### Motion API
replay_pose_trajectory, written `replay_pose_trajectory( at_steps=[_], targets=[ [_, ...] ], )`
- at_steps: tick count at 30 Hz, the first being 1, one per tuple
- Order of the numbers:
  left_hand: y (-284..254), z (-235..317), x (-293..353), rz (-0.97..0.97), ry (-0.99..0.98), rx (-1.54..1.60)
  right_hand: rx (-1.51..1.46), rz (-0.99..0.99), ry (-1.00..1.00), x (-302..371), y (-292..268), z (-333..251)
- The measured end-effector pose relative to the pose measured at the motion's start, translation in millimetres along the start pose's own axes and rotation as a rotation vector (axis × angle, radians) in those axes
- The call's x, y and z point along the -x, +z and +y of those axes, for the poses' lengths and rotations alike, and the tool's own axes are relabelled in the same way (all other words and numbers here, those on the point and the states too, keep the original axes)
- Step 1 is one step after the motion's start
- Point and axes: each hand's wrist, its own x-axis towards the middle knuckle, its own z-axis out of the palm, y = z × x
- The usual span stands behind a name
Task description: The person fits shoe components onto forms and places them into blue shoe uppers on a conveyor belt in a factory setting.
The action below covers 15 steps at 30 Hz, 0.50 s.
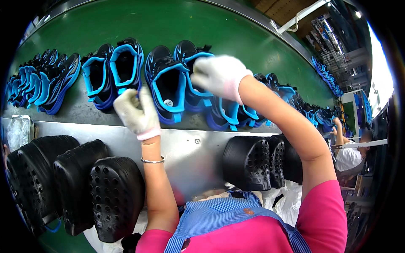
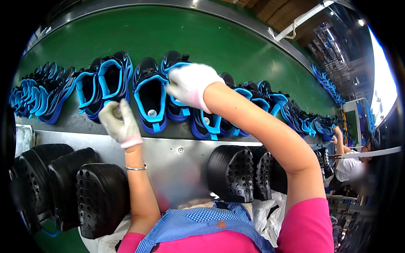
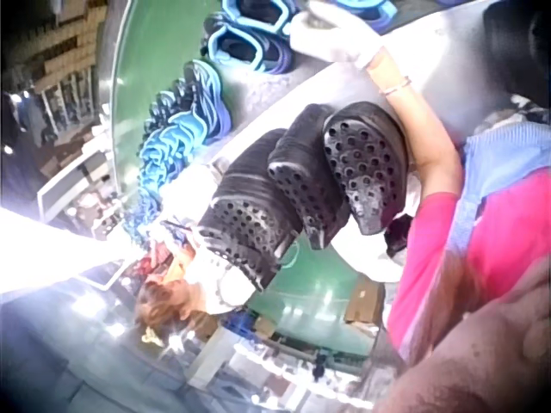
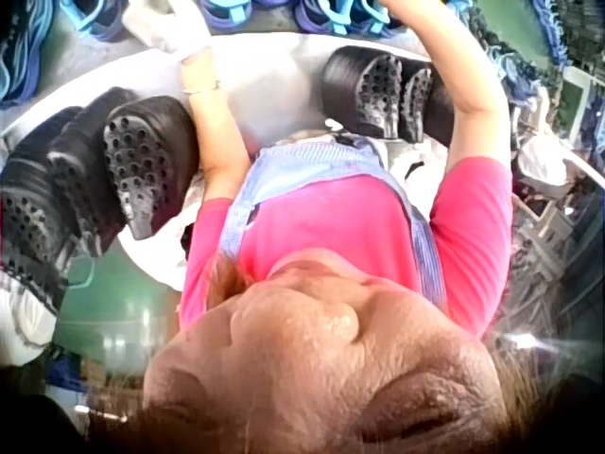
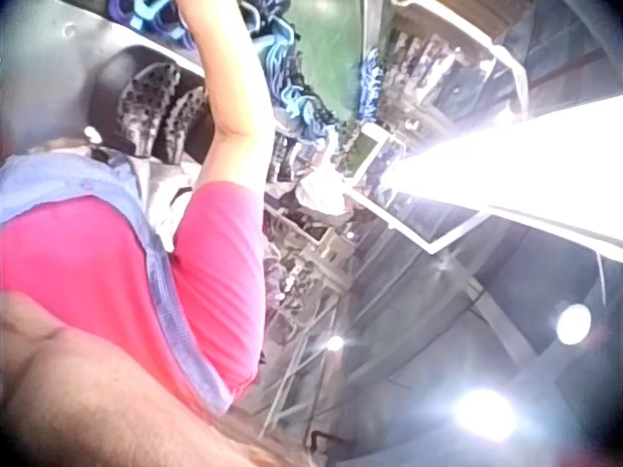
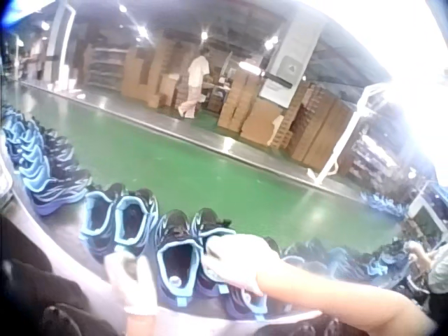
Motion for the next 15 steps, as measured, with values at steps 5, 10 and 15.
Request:
replay_pose_trajectory(
  at_steps=[5,10,15],
  targets=[
    [-3.8,41.1,33.3,-0.413,0.246,-0.182,0.207,-0.134,-0.199,25.6,57.9,31.1],
    [-4.5,43.5,37.6,-0.556,0.158,-0.348,0.184,-0.184,-0.127,35.8,44.8,39.8],
    [19.1,98.4,12.4,-0.713,0.029,-0.296,0.075,-0.180,0.043,79.1,35.9,94.1]
  ],
)
